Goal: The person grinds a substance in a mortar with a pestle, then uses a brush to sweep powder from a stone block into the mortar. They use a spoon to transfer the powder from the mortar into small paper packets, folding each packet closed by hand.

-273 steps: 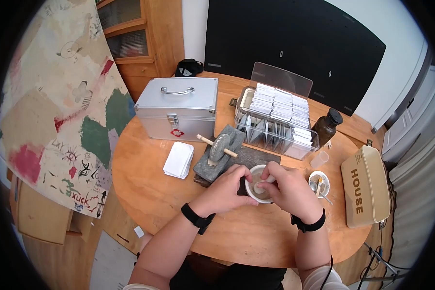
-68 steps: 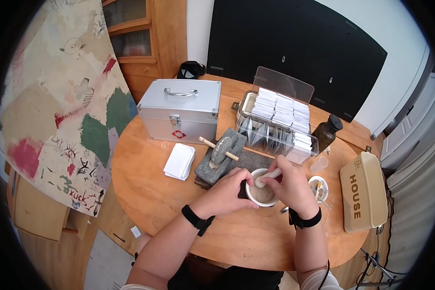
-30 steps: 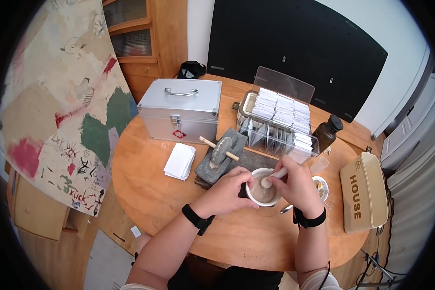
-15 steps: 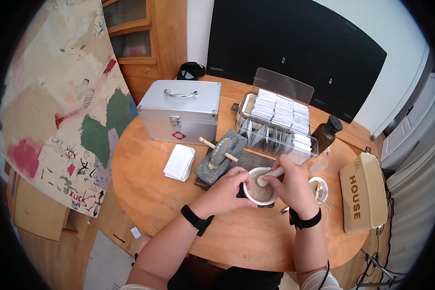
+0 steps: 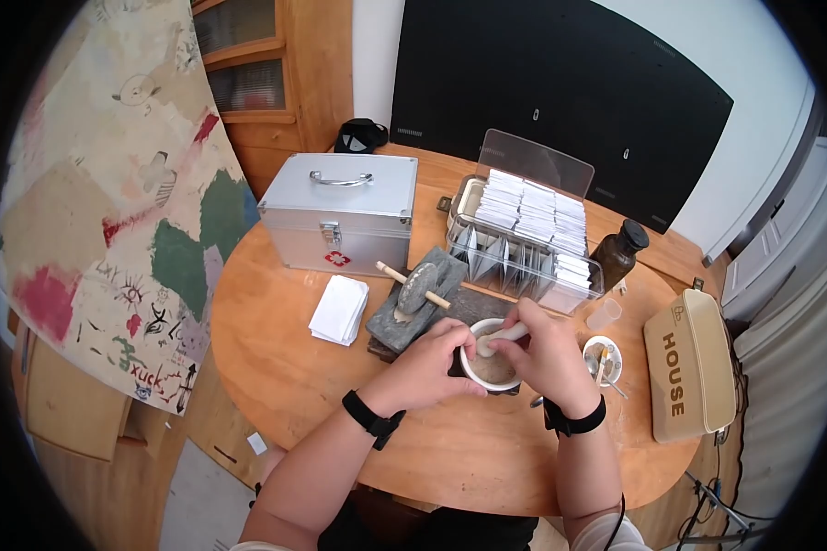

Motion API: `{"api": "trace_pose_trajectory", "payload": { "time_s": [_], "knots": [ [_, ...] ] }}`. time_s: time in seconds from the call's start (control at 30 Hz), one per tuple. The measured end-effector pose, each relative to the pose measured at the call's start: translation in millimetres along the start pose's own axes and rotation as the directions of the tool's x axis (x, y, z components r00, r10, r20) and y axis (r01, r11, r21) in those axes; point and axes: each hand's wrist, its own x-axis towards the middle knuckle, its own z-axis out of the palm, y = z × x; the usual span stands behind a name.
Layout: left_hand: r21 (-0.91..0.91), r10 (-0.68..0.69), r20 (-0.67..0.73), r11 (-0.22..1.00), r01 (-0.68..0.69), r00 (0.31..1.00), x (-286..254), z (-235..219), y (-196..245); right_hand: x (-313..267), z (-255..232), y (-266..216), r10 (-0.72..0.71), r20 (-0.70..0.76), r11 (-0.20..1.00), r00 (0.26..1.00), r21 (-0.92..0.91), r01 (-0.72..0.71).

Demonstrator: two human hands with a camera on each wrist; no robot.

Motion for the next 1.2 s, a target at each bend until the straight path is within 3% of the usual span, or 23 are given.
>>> {"api": "trace_pose_trajectory", "payload": {
  "time_s": [0.13, 0.2, 0.23, 0.33, 0.5, 0.57, 0.7, 0.77, 0.87, 1.0, 1.07, 1.2],
  "knots": [
    [-0.039, 0.034, -0.024, 0.999, -0.035, 0.999, 0, 4, -8, -3, -10, -3, -0.055, 0.134, 0.997, 0.989, 0.064, 0.047],
    [-0.011, 0.038, -0.028, 0.999, -0.038, 0.999, -1, 2, -4, -3, -22, -7, 0.127, 0.193, 0.992, 0.973, -0.022, -0.125],
    [0.012, 0.049, -0.024, 0.999, -0.048, 0.999, -1, 1, -2, -3, -20, -4, 0.126, 0.194, 0.992, 0.973, -0.02, -0.124],
    [-0.011, -0.029, 0.008, 1.0, 0.029, 1.0, 0, 0, 2, -1, -12, 4, 0.052, -0.018, 0.995, 0.998, -0.084, -0.053],
    [-0.044, -0.031, 0.016, 0.999, 0.032, 0.999, 0, 1, -1, -2, -2, -3, -0.065, 0.031, 0.998, 0.997, 0.011, 0.064],
    [-0.06, -0.01, 0.002, 0.998, 0.01, 1.0, -1, 2, -4, -2, -12, -9, 0.097, 0.202, 0.991, 0.975, 0.071, -0.113],
    [-0.013, 0.009, -0.009, 1.0, -0.009, 1.0, 0, 2, -2, -3, -20, -4, 0.118, 0.167, 0.992, 0.979, -0.061, -0.109],
    [-0.007, 0.004, -0.007, 1.0, -0.004, 1.0, 0, 1, -1, -1, -13, 5, 0.016, -0.009, 0.996, 1.0, -0.088, -0.017],
    [-0.005, -0.009, -0.002, 1.0, 0.009, 1.0, 0, 0, 1, 0, -1, 5, -0.055, -0.032, 0.998, 0.998, -0.036, 0.054],
    [-0.02, -0.024, 0.008, 1.0, 0.025, 1.0, 0, 2, -2, -2, -3, -2, -0.06, 0.077, 0.997, 0.995, 0.043, 0.057],
    [-0.026, -0.001, -0.009, 1.0, 0.0, 1.0, 0, 2, -3, -3, -15, -3, 0.082, 0.225, 0.992, 0.971, 0.077, -0.101],
    [0.001, -0.013, -0.001, 1.0, 0.013, 1.0, 0, 1, 0, -2, -19, -2, 0.092, 0.134, 0.994, 0.987, -0.07, -0.084]
  ]
}}
